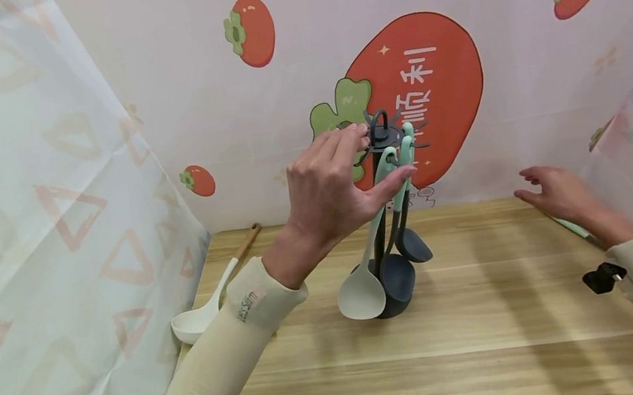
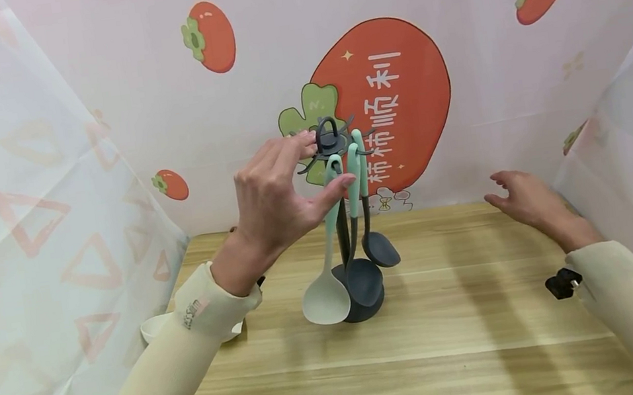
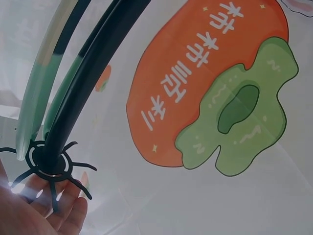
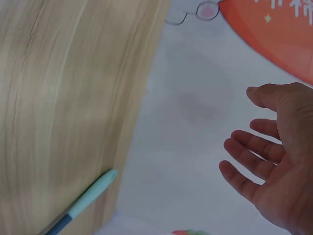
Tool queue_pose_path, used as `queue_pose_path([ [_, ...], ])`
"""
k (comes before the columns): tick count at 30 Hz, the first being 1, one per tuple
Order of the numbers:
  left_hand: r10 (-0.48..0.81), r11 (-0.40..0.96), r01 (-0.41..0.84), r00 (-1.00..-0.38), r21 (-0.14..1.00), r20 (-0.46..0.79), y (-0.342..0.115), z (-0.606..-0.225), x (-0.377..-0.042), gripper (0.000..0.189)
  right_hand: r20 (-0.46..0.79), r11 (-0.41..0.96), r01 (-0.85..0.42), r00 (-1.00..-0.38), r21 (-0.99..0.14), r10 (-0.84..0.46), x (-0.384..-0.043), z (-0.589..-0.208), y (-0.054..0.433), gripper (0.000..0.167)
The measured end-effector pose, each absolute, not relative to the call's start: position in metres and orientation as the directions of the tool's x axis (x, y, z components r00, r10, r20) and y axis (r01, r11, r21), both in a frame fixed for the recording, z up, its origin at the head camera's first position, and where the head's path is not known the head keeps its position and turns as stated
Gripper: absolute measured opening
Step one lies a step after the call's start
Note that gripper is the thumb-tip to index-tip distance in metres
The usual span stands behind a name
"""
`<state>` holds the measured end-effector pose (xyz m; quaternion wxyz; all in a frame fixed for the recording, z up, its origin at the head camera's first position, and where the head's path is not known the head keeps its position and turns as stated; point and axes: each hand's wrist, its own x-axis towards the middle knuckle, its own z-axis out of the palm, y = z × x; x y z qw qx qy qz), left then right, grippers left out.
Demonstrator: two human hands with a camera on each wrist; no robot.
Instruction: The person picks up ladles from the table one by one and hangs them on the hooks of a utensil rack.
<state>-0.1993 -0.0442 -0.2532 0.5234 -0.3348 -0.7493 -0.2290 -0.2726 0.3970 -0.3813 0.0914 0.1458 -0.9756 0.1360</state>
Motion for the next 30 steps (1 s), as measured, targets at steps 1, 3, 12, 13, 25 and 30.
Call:
queue_pose_path([
  [1,0.261,0.671,0.741,-0.227,-0.007,0.938,-0.044,-0.253,-0.199,0.063,0.21,0.925,-0.302,-0.944,-0.232,-0.256,-0.274,-0.383,0.402,0.053],
  [3,0.259,0.672,0.74,-0.225,-0.008,0.939,-0.045,-0.253,-0.199,0.062,0.191,0.932,-0.289,-0.949,-0.22,-0.249,-0.276,-0.387,0.412,0.054],
  [12,0.256,0.674,0.738,-0.22,-0.011,0.941,-0.045,-0.252,-0.199,0.061,0.058,0.963,-0.205,-0.979,-0.176,-0.197,-0.278,-0.403,0.458,0.056],
  [13,0.257,0.675,0.737,-0.221,-0.011,0.941,-0.045,-0.252,-0.2,0.061,0.038,0.965,-0.199,-0.98,-0.172,-0.195,-0.278,-0.405,0.463,0.058],
  [25,0.255,0.689,0.724,-0.228,-0.011,0.94,-0.046,-0.254,-0.199,0.064,-0.104,0.972,-0.128,-0.983,-0.198,-0.15,-0.265,-0.433,0.506,0.073],
  [30,0.248,0.696,0.718,-0.222,-0.014,0.943,-0.046,-0.253,-0.199,0.064,-0.179,0.975,-0.075,-0.977,-0.208,-0.113,-0.261,-0.443,0.519,0.075],
])
